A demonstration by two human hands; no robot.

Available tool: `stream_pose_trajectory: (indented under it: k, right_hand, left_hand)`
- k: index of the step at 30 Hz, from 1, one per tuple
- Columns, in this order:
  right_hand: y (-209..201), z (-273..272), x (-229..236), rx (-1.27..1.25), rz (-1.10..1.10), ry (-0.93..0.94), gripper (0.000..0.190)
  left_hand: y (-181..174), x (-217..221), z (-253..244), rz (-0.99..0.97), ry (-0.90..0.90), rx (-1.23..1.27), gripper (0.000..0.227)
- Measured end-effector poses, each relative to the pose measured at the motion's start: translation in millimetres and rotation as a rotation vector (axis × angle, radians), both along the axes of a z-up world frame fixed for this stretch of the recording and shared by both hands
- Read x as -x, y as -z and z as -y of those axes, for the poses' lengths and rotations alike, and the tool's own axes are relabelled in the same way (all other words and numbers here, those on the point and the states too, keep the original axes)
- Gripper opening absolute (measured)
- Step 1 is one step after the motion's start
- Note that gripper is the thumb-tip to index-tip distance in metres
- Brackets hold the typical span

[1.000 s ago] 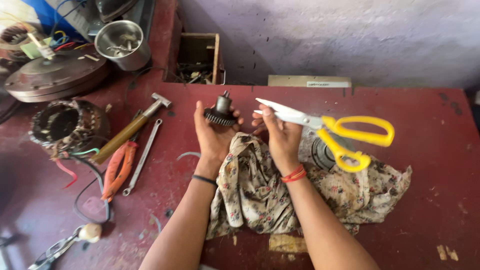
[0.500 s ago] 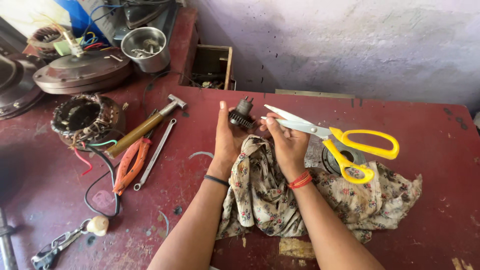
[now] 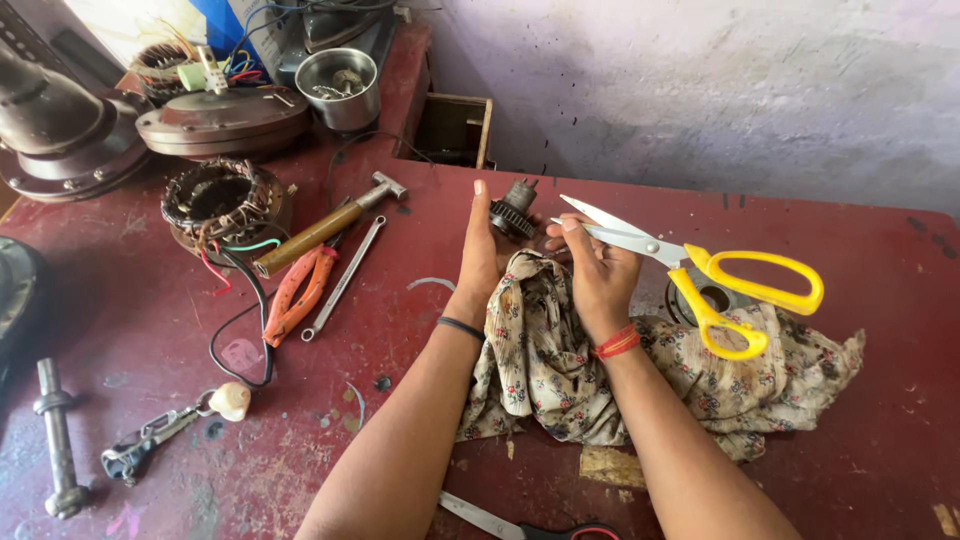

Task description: The person uses yellow-handled scissors to scrape debris from the grooves of a cylindrical metal gear. After scraping, the person wipes the gear with a patterned cloth to remove residue. The gear is then placed on the workbench.

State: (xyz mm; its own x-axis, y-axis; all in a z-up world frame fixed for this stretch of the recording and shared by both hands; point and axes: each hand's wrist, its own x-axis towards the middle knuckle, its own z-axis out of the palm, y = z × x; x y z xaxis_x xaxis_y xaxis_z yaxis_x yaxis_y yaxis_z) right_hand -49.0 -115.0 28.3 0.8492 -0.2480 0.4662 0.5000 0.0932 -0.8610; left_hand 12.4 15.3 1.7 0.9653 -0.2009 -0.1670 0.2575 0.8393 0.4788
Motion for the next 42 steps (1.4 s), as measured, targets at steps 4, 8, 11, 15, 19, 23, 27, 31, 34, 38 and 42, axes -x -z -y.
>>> stream_pose_trajectory:
  k: [4,8,11,15,19,23,27,31,34,38,42]
  right_hand:
    - [5.9,0.6,-2.2,0.002,-0.106,0.051,0.02]
    - [10.4,4.6,-6.4,0.028,-0.013,-0.011,0.02]
    - [13.1,-1.0,-9.1,0.054,0.026,-0.037,0.021]
    - [12.9,-7.1,-15.5,0.088,0.0,-0.029,0.021]
    - [11.2,-21.1,-15.9,0.099,-0.009,-0.001,0.022]
    - [7.0,-20.9,-13.5,0.19,0.07,0.098,0.021]
    - [5.6,-23.4,-12.9,0.208,0.062,0.091,0.021]
    - [6.5,-22.6,-15.6,0.194,0.112,0.05,0.022]
    - [6.9,-22.5,-15.7,0.238,0.098,0.063,0.02]
    - [5.0,-22.2,-16.9,0.196,0.097,0.04,0.021]
    - [3.0,-22.0,-16.0,0.218,0.062,0.068,0.02]
  left_hand:
    - [4.3,-4.3,-0.2,-0.039,-0.013,0.062,0.075]
    - [5.6,-6.0,2.1,-0.007,0.029,0.06,0.075]
    - [3.9,-6.7,-2.1,0.025,0.031,0.058,0.073]
    - [1.4,-6.7,-1.0,0.064,0.091,0.062,0.074]
    - [-0.8,-1.8,-5.0,0.158,0.07,-0.032,0.073]
    - [-4.8,-4.2,-1.4,0.109,0.044,-0.11,0.069]
    - [-3.3,-5.1,-4.1,0.149,-0.009,-0.233,0.067]
    - [2.2,-10.5,-0.8,0.156,-0.074,-0.312,0.067]
    - [5.8,-15.0,1.4,0.096,-0.109,-0.351,0.068]
    - [7.8,-18.4,2.0,0.111,-0.072,-0.3,0.064]
    - [9.7,-17.0,1.0,0.16,-0.042,-0.273,0.062]
